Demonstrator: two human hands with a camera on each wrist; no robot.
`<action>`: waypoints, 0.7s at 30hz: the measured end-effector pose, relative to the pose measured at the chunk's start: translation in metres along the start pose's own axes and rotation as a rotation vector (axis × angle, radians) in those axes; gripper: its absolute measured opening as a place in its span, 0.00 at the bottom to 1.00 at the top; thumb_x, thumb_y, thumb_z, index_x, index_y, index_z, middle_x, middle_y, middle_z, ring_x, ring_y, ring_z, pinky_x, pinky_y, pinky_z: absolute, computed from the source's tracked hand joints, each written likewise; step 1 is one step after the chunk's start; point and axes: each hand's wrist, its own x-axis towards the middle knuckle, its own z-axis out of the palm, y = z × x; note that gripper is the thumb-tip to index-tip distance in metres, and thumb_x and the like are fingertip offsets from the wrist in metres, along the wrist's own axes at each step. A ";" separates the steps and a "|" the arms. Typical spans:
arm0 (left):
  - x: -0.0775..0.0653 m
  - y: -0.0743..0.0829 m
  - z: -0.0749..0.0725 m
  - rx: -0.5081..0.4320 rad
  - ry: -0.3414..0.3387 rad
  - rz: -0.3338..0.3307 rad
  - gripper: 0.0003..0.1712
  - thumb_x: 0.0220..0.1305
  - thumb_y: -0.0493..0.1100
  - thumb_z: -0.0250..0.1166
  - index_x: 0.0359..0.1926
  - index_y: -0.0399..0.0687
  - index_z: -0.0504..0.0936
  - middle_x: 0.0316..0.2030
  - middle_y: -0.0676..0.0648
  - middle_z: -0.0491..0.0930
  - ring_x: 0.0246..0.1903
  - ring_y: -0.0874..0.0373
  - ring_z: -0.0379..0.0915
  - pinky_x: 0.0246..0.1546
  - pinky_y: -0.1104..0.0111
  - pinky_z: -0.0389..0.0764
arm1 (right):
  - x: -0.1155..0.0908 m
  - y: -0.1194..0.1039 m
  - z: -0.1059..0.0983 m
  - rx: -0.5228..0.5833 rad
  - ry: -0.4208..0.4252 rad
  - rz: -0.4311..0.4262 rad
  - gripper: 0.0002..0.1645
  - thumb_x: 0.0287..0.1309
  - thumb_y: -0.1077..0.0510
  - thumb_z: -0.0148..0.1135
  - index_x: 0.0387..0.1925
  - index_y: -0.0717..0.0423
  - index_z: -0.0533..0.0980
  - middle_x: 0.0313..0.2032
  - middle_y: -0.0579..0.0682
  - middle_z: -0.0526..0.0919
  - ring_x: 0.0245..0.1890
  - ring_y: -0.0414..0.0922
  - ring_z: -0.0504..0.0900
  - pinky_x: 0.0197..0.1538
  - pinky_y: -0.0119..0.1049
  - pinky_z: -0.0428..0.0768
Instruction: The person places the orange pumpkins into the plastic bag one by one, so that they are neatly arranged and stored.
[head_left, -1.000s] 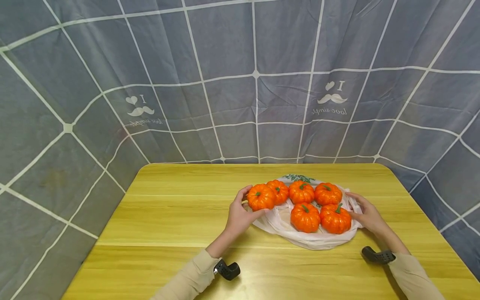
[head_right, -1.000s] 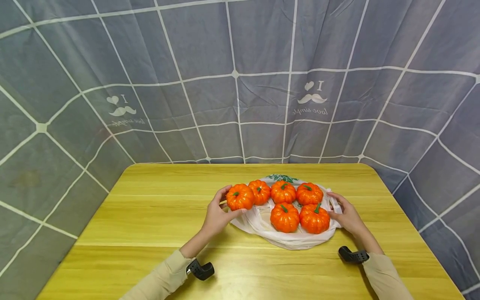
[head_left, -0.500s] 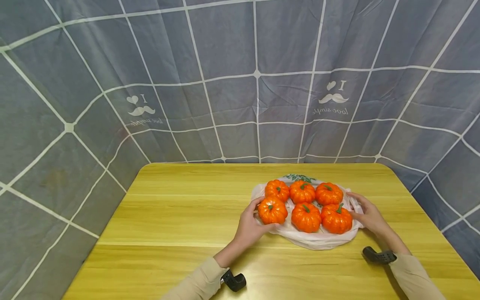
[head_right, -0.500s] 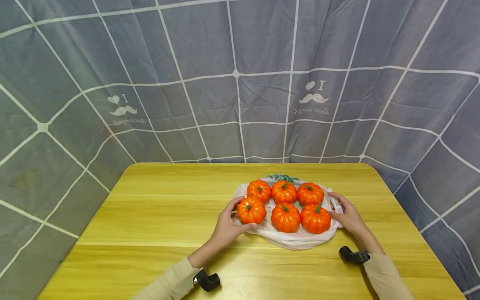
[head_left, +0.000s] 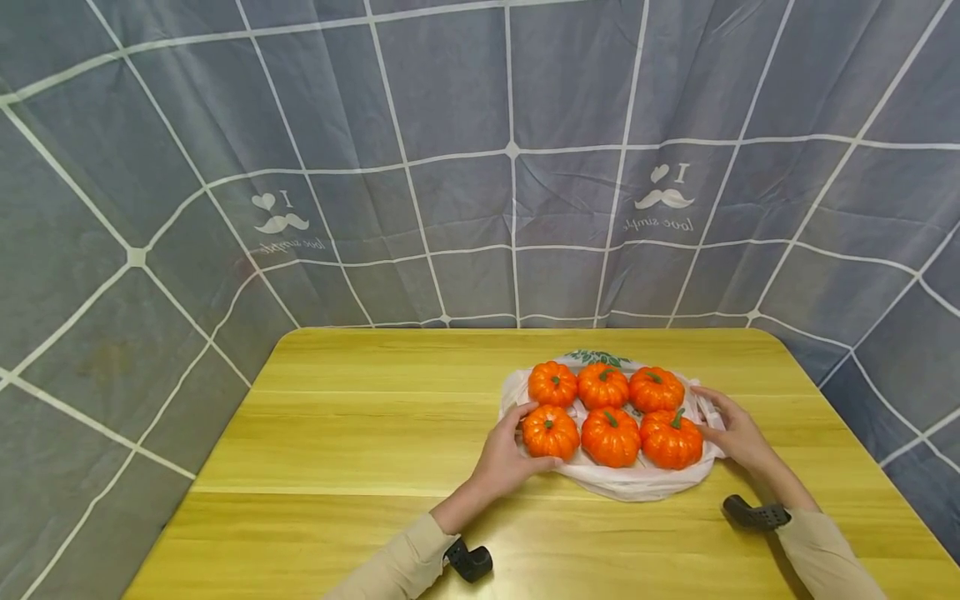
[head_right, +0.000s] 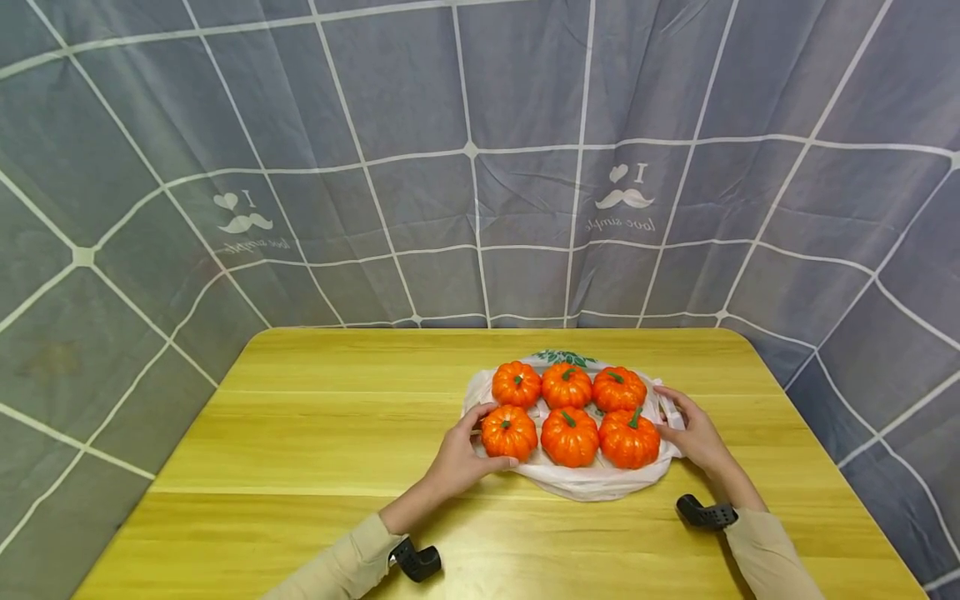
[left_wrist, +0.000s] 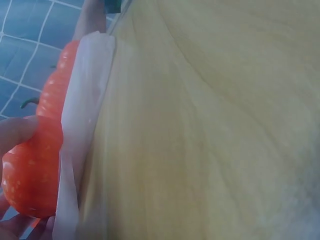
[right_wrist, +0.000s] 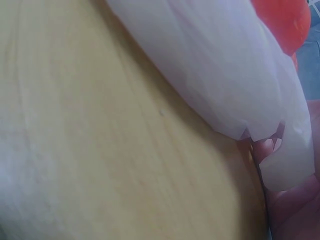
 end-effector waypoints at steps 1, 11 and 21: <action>0.000 -0.001 0.000 0.006 -0.005 -0.003 0.47 0.43 0.43 0.78 0.65 0.40 0.67 0.61 0.43 0.72 0.60 0.49 0.69 0.62 0.56 0.72 | 0.000 0.000 0.000 -0.005 -0.002 0.008 0.35 0.56 0.70 0.61 0.64 0.71 0.61 0.64 0.76 0.60 0.66 0.36 0.61 0.49 0.06 0.58; 0.008 0.000 0.001 0.131 -0.007 -0.055 0.46 0.43 0.47 0.77 0.64 0.45 0.68 0.61 0.40 0.67 0.60 0.46 0.67 0.62 0.50 0.68 | 0.006 -0.002 0.001 -0.033 0.010 0.001 0.33 0.56 0.70 0.61 0.63 0.71 0.62 0.64 0.76 0.61 0.64 0.55 0.63 0.49 0.06 0.57; 0.006 0.002 -0.020 0.092 0.058 0.065 0.40 0.51 0.47 0.72 0.64 0.42 0.69 0.63 0.41 0.67 0.61 0.45 0.65 0.57 0.50 0.74 | 0.010 -0.005 -0.001 0.010 -0.007 -0.007 0.30 0.60 0.67 0.58 0.62 0.73 0.62 0.61 0.77 0.63 0.52 0.16 0.60 0.50 0.08 0.62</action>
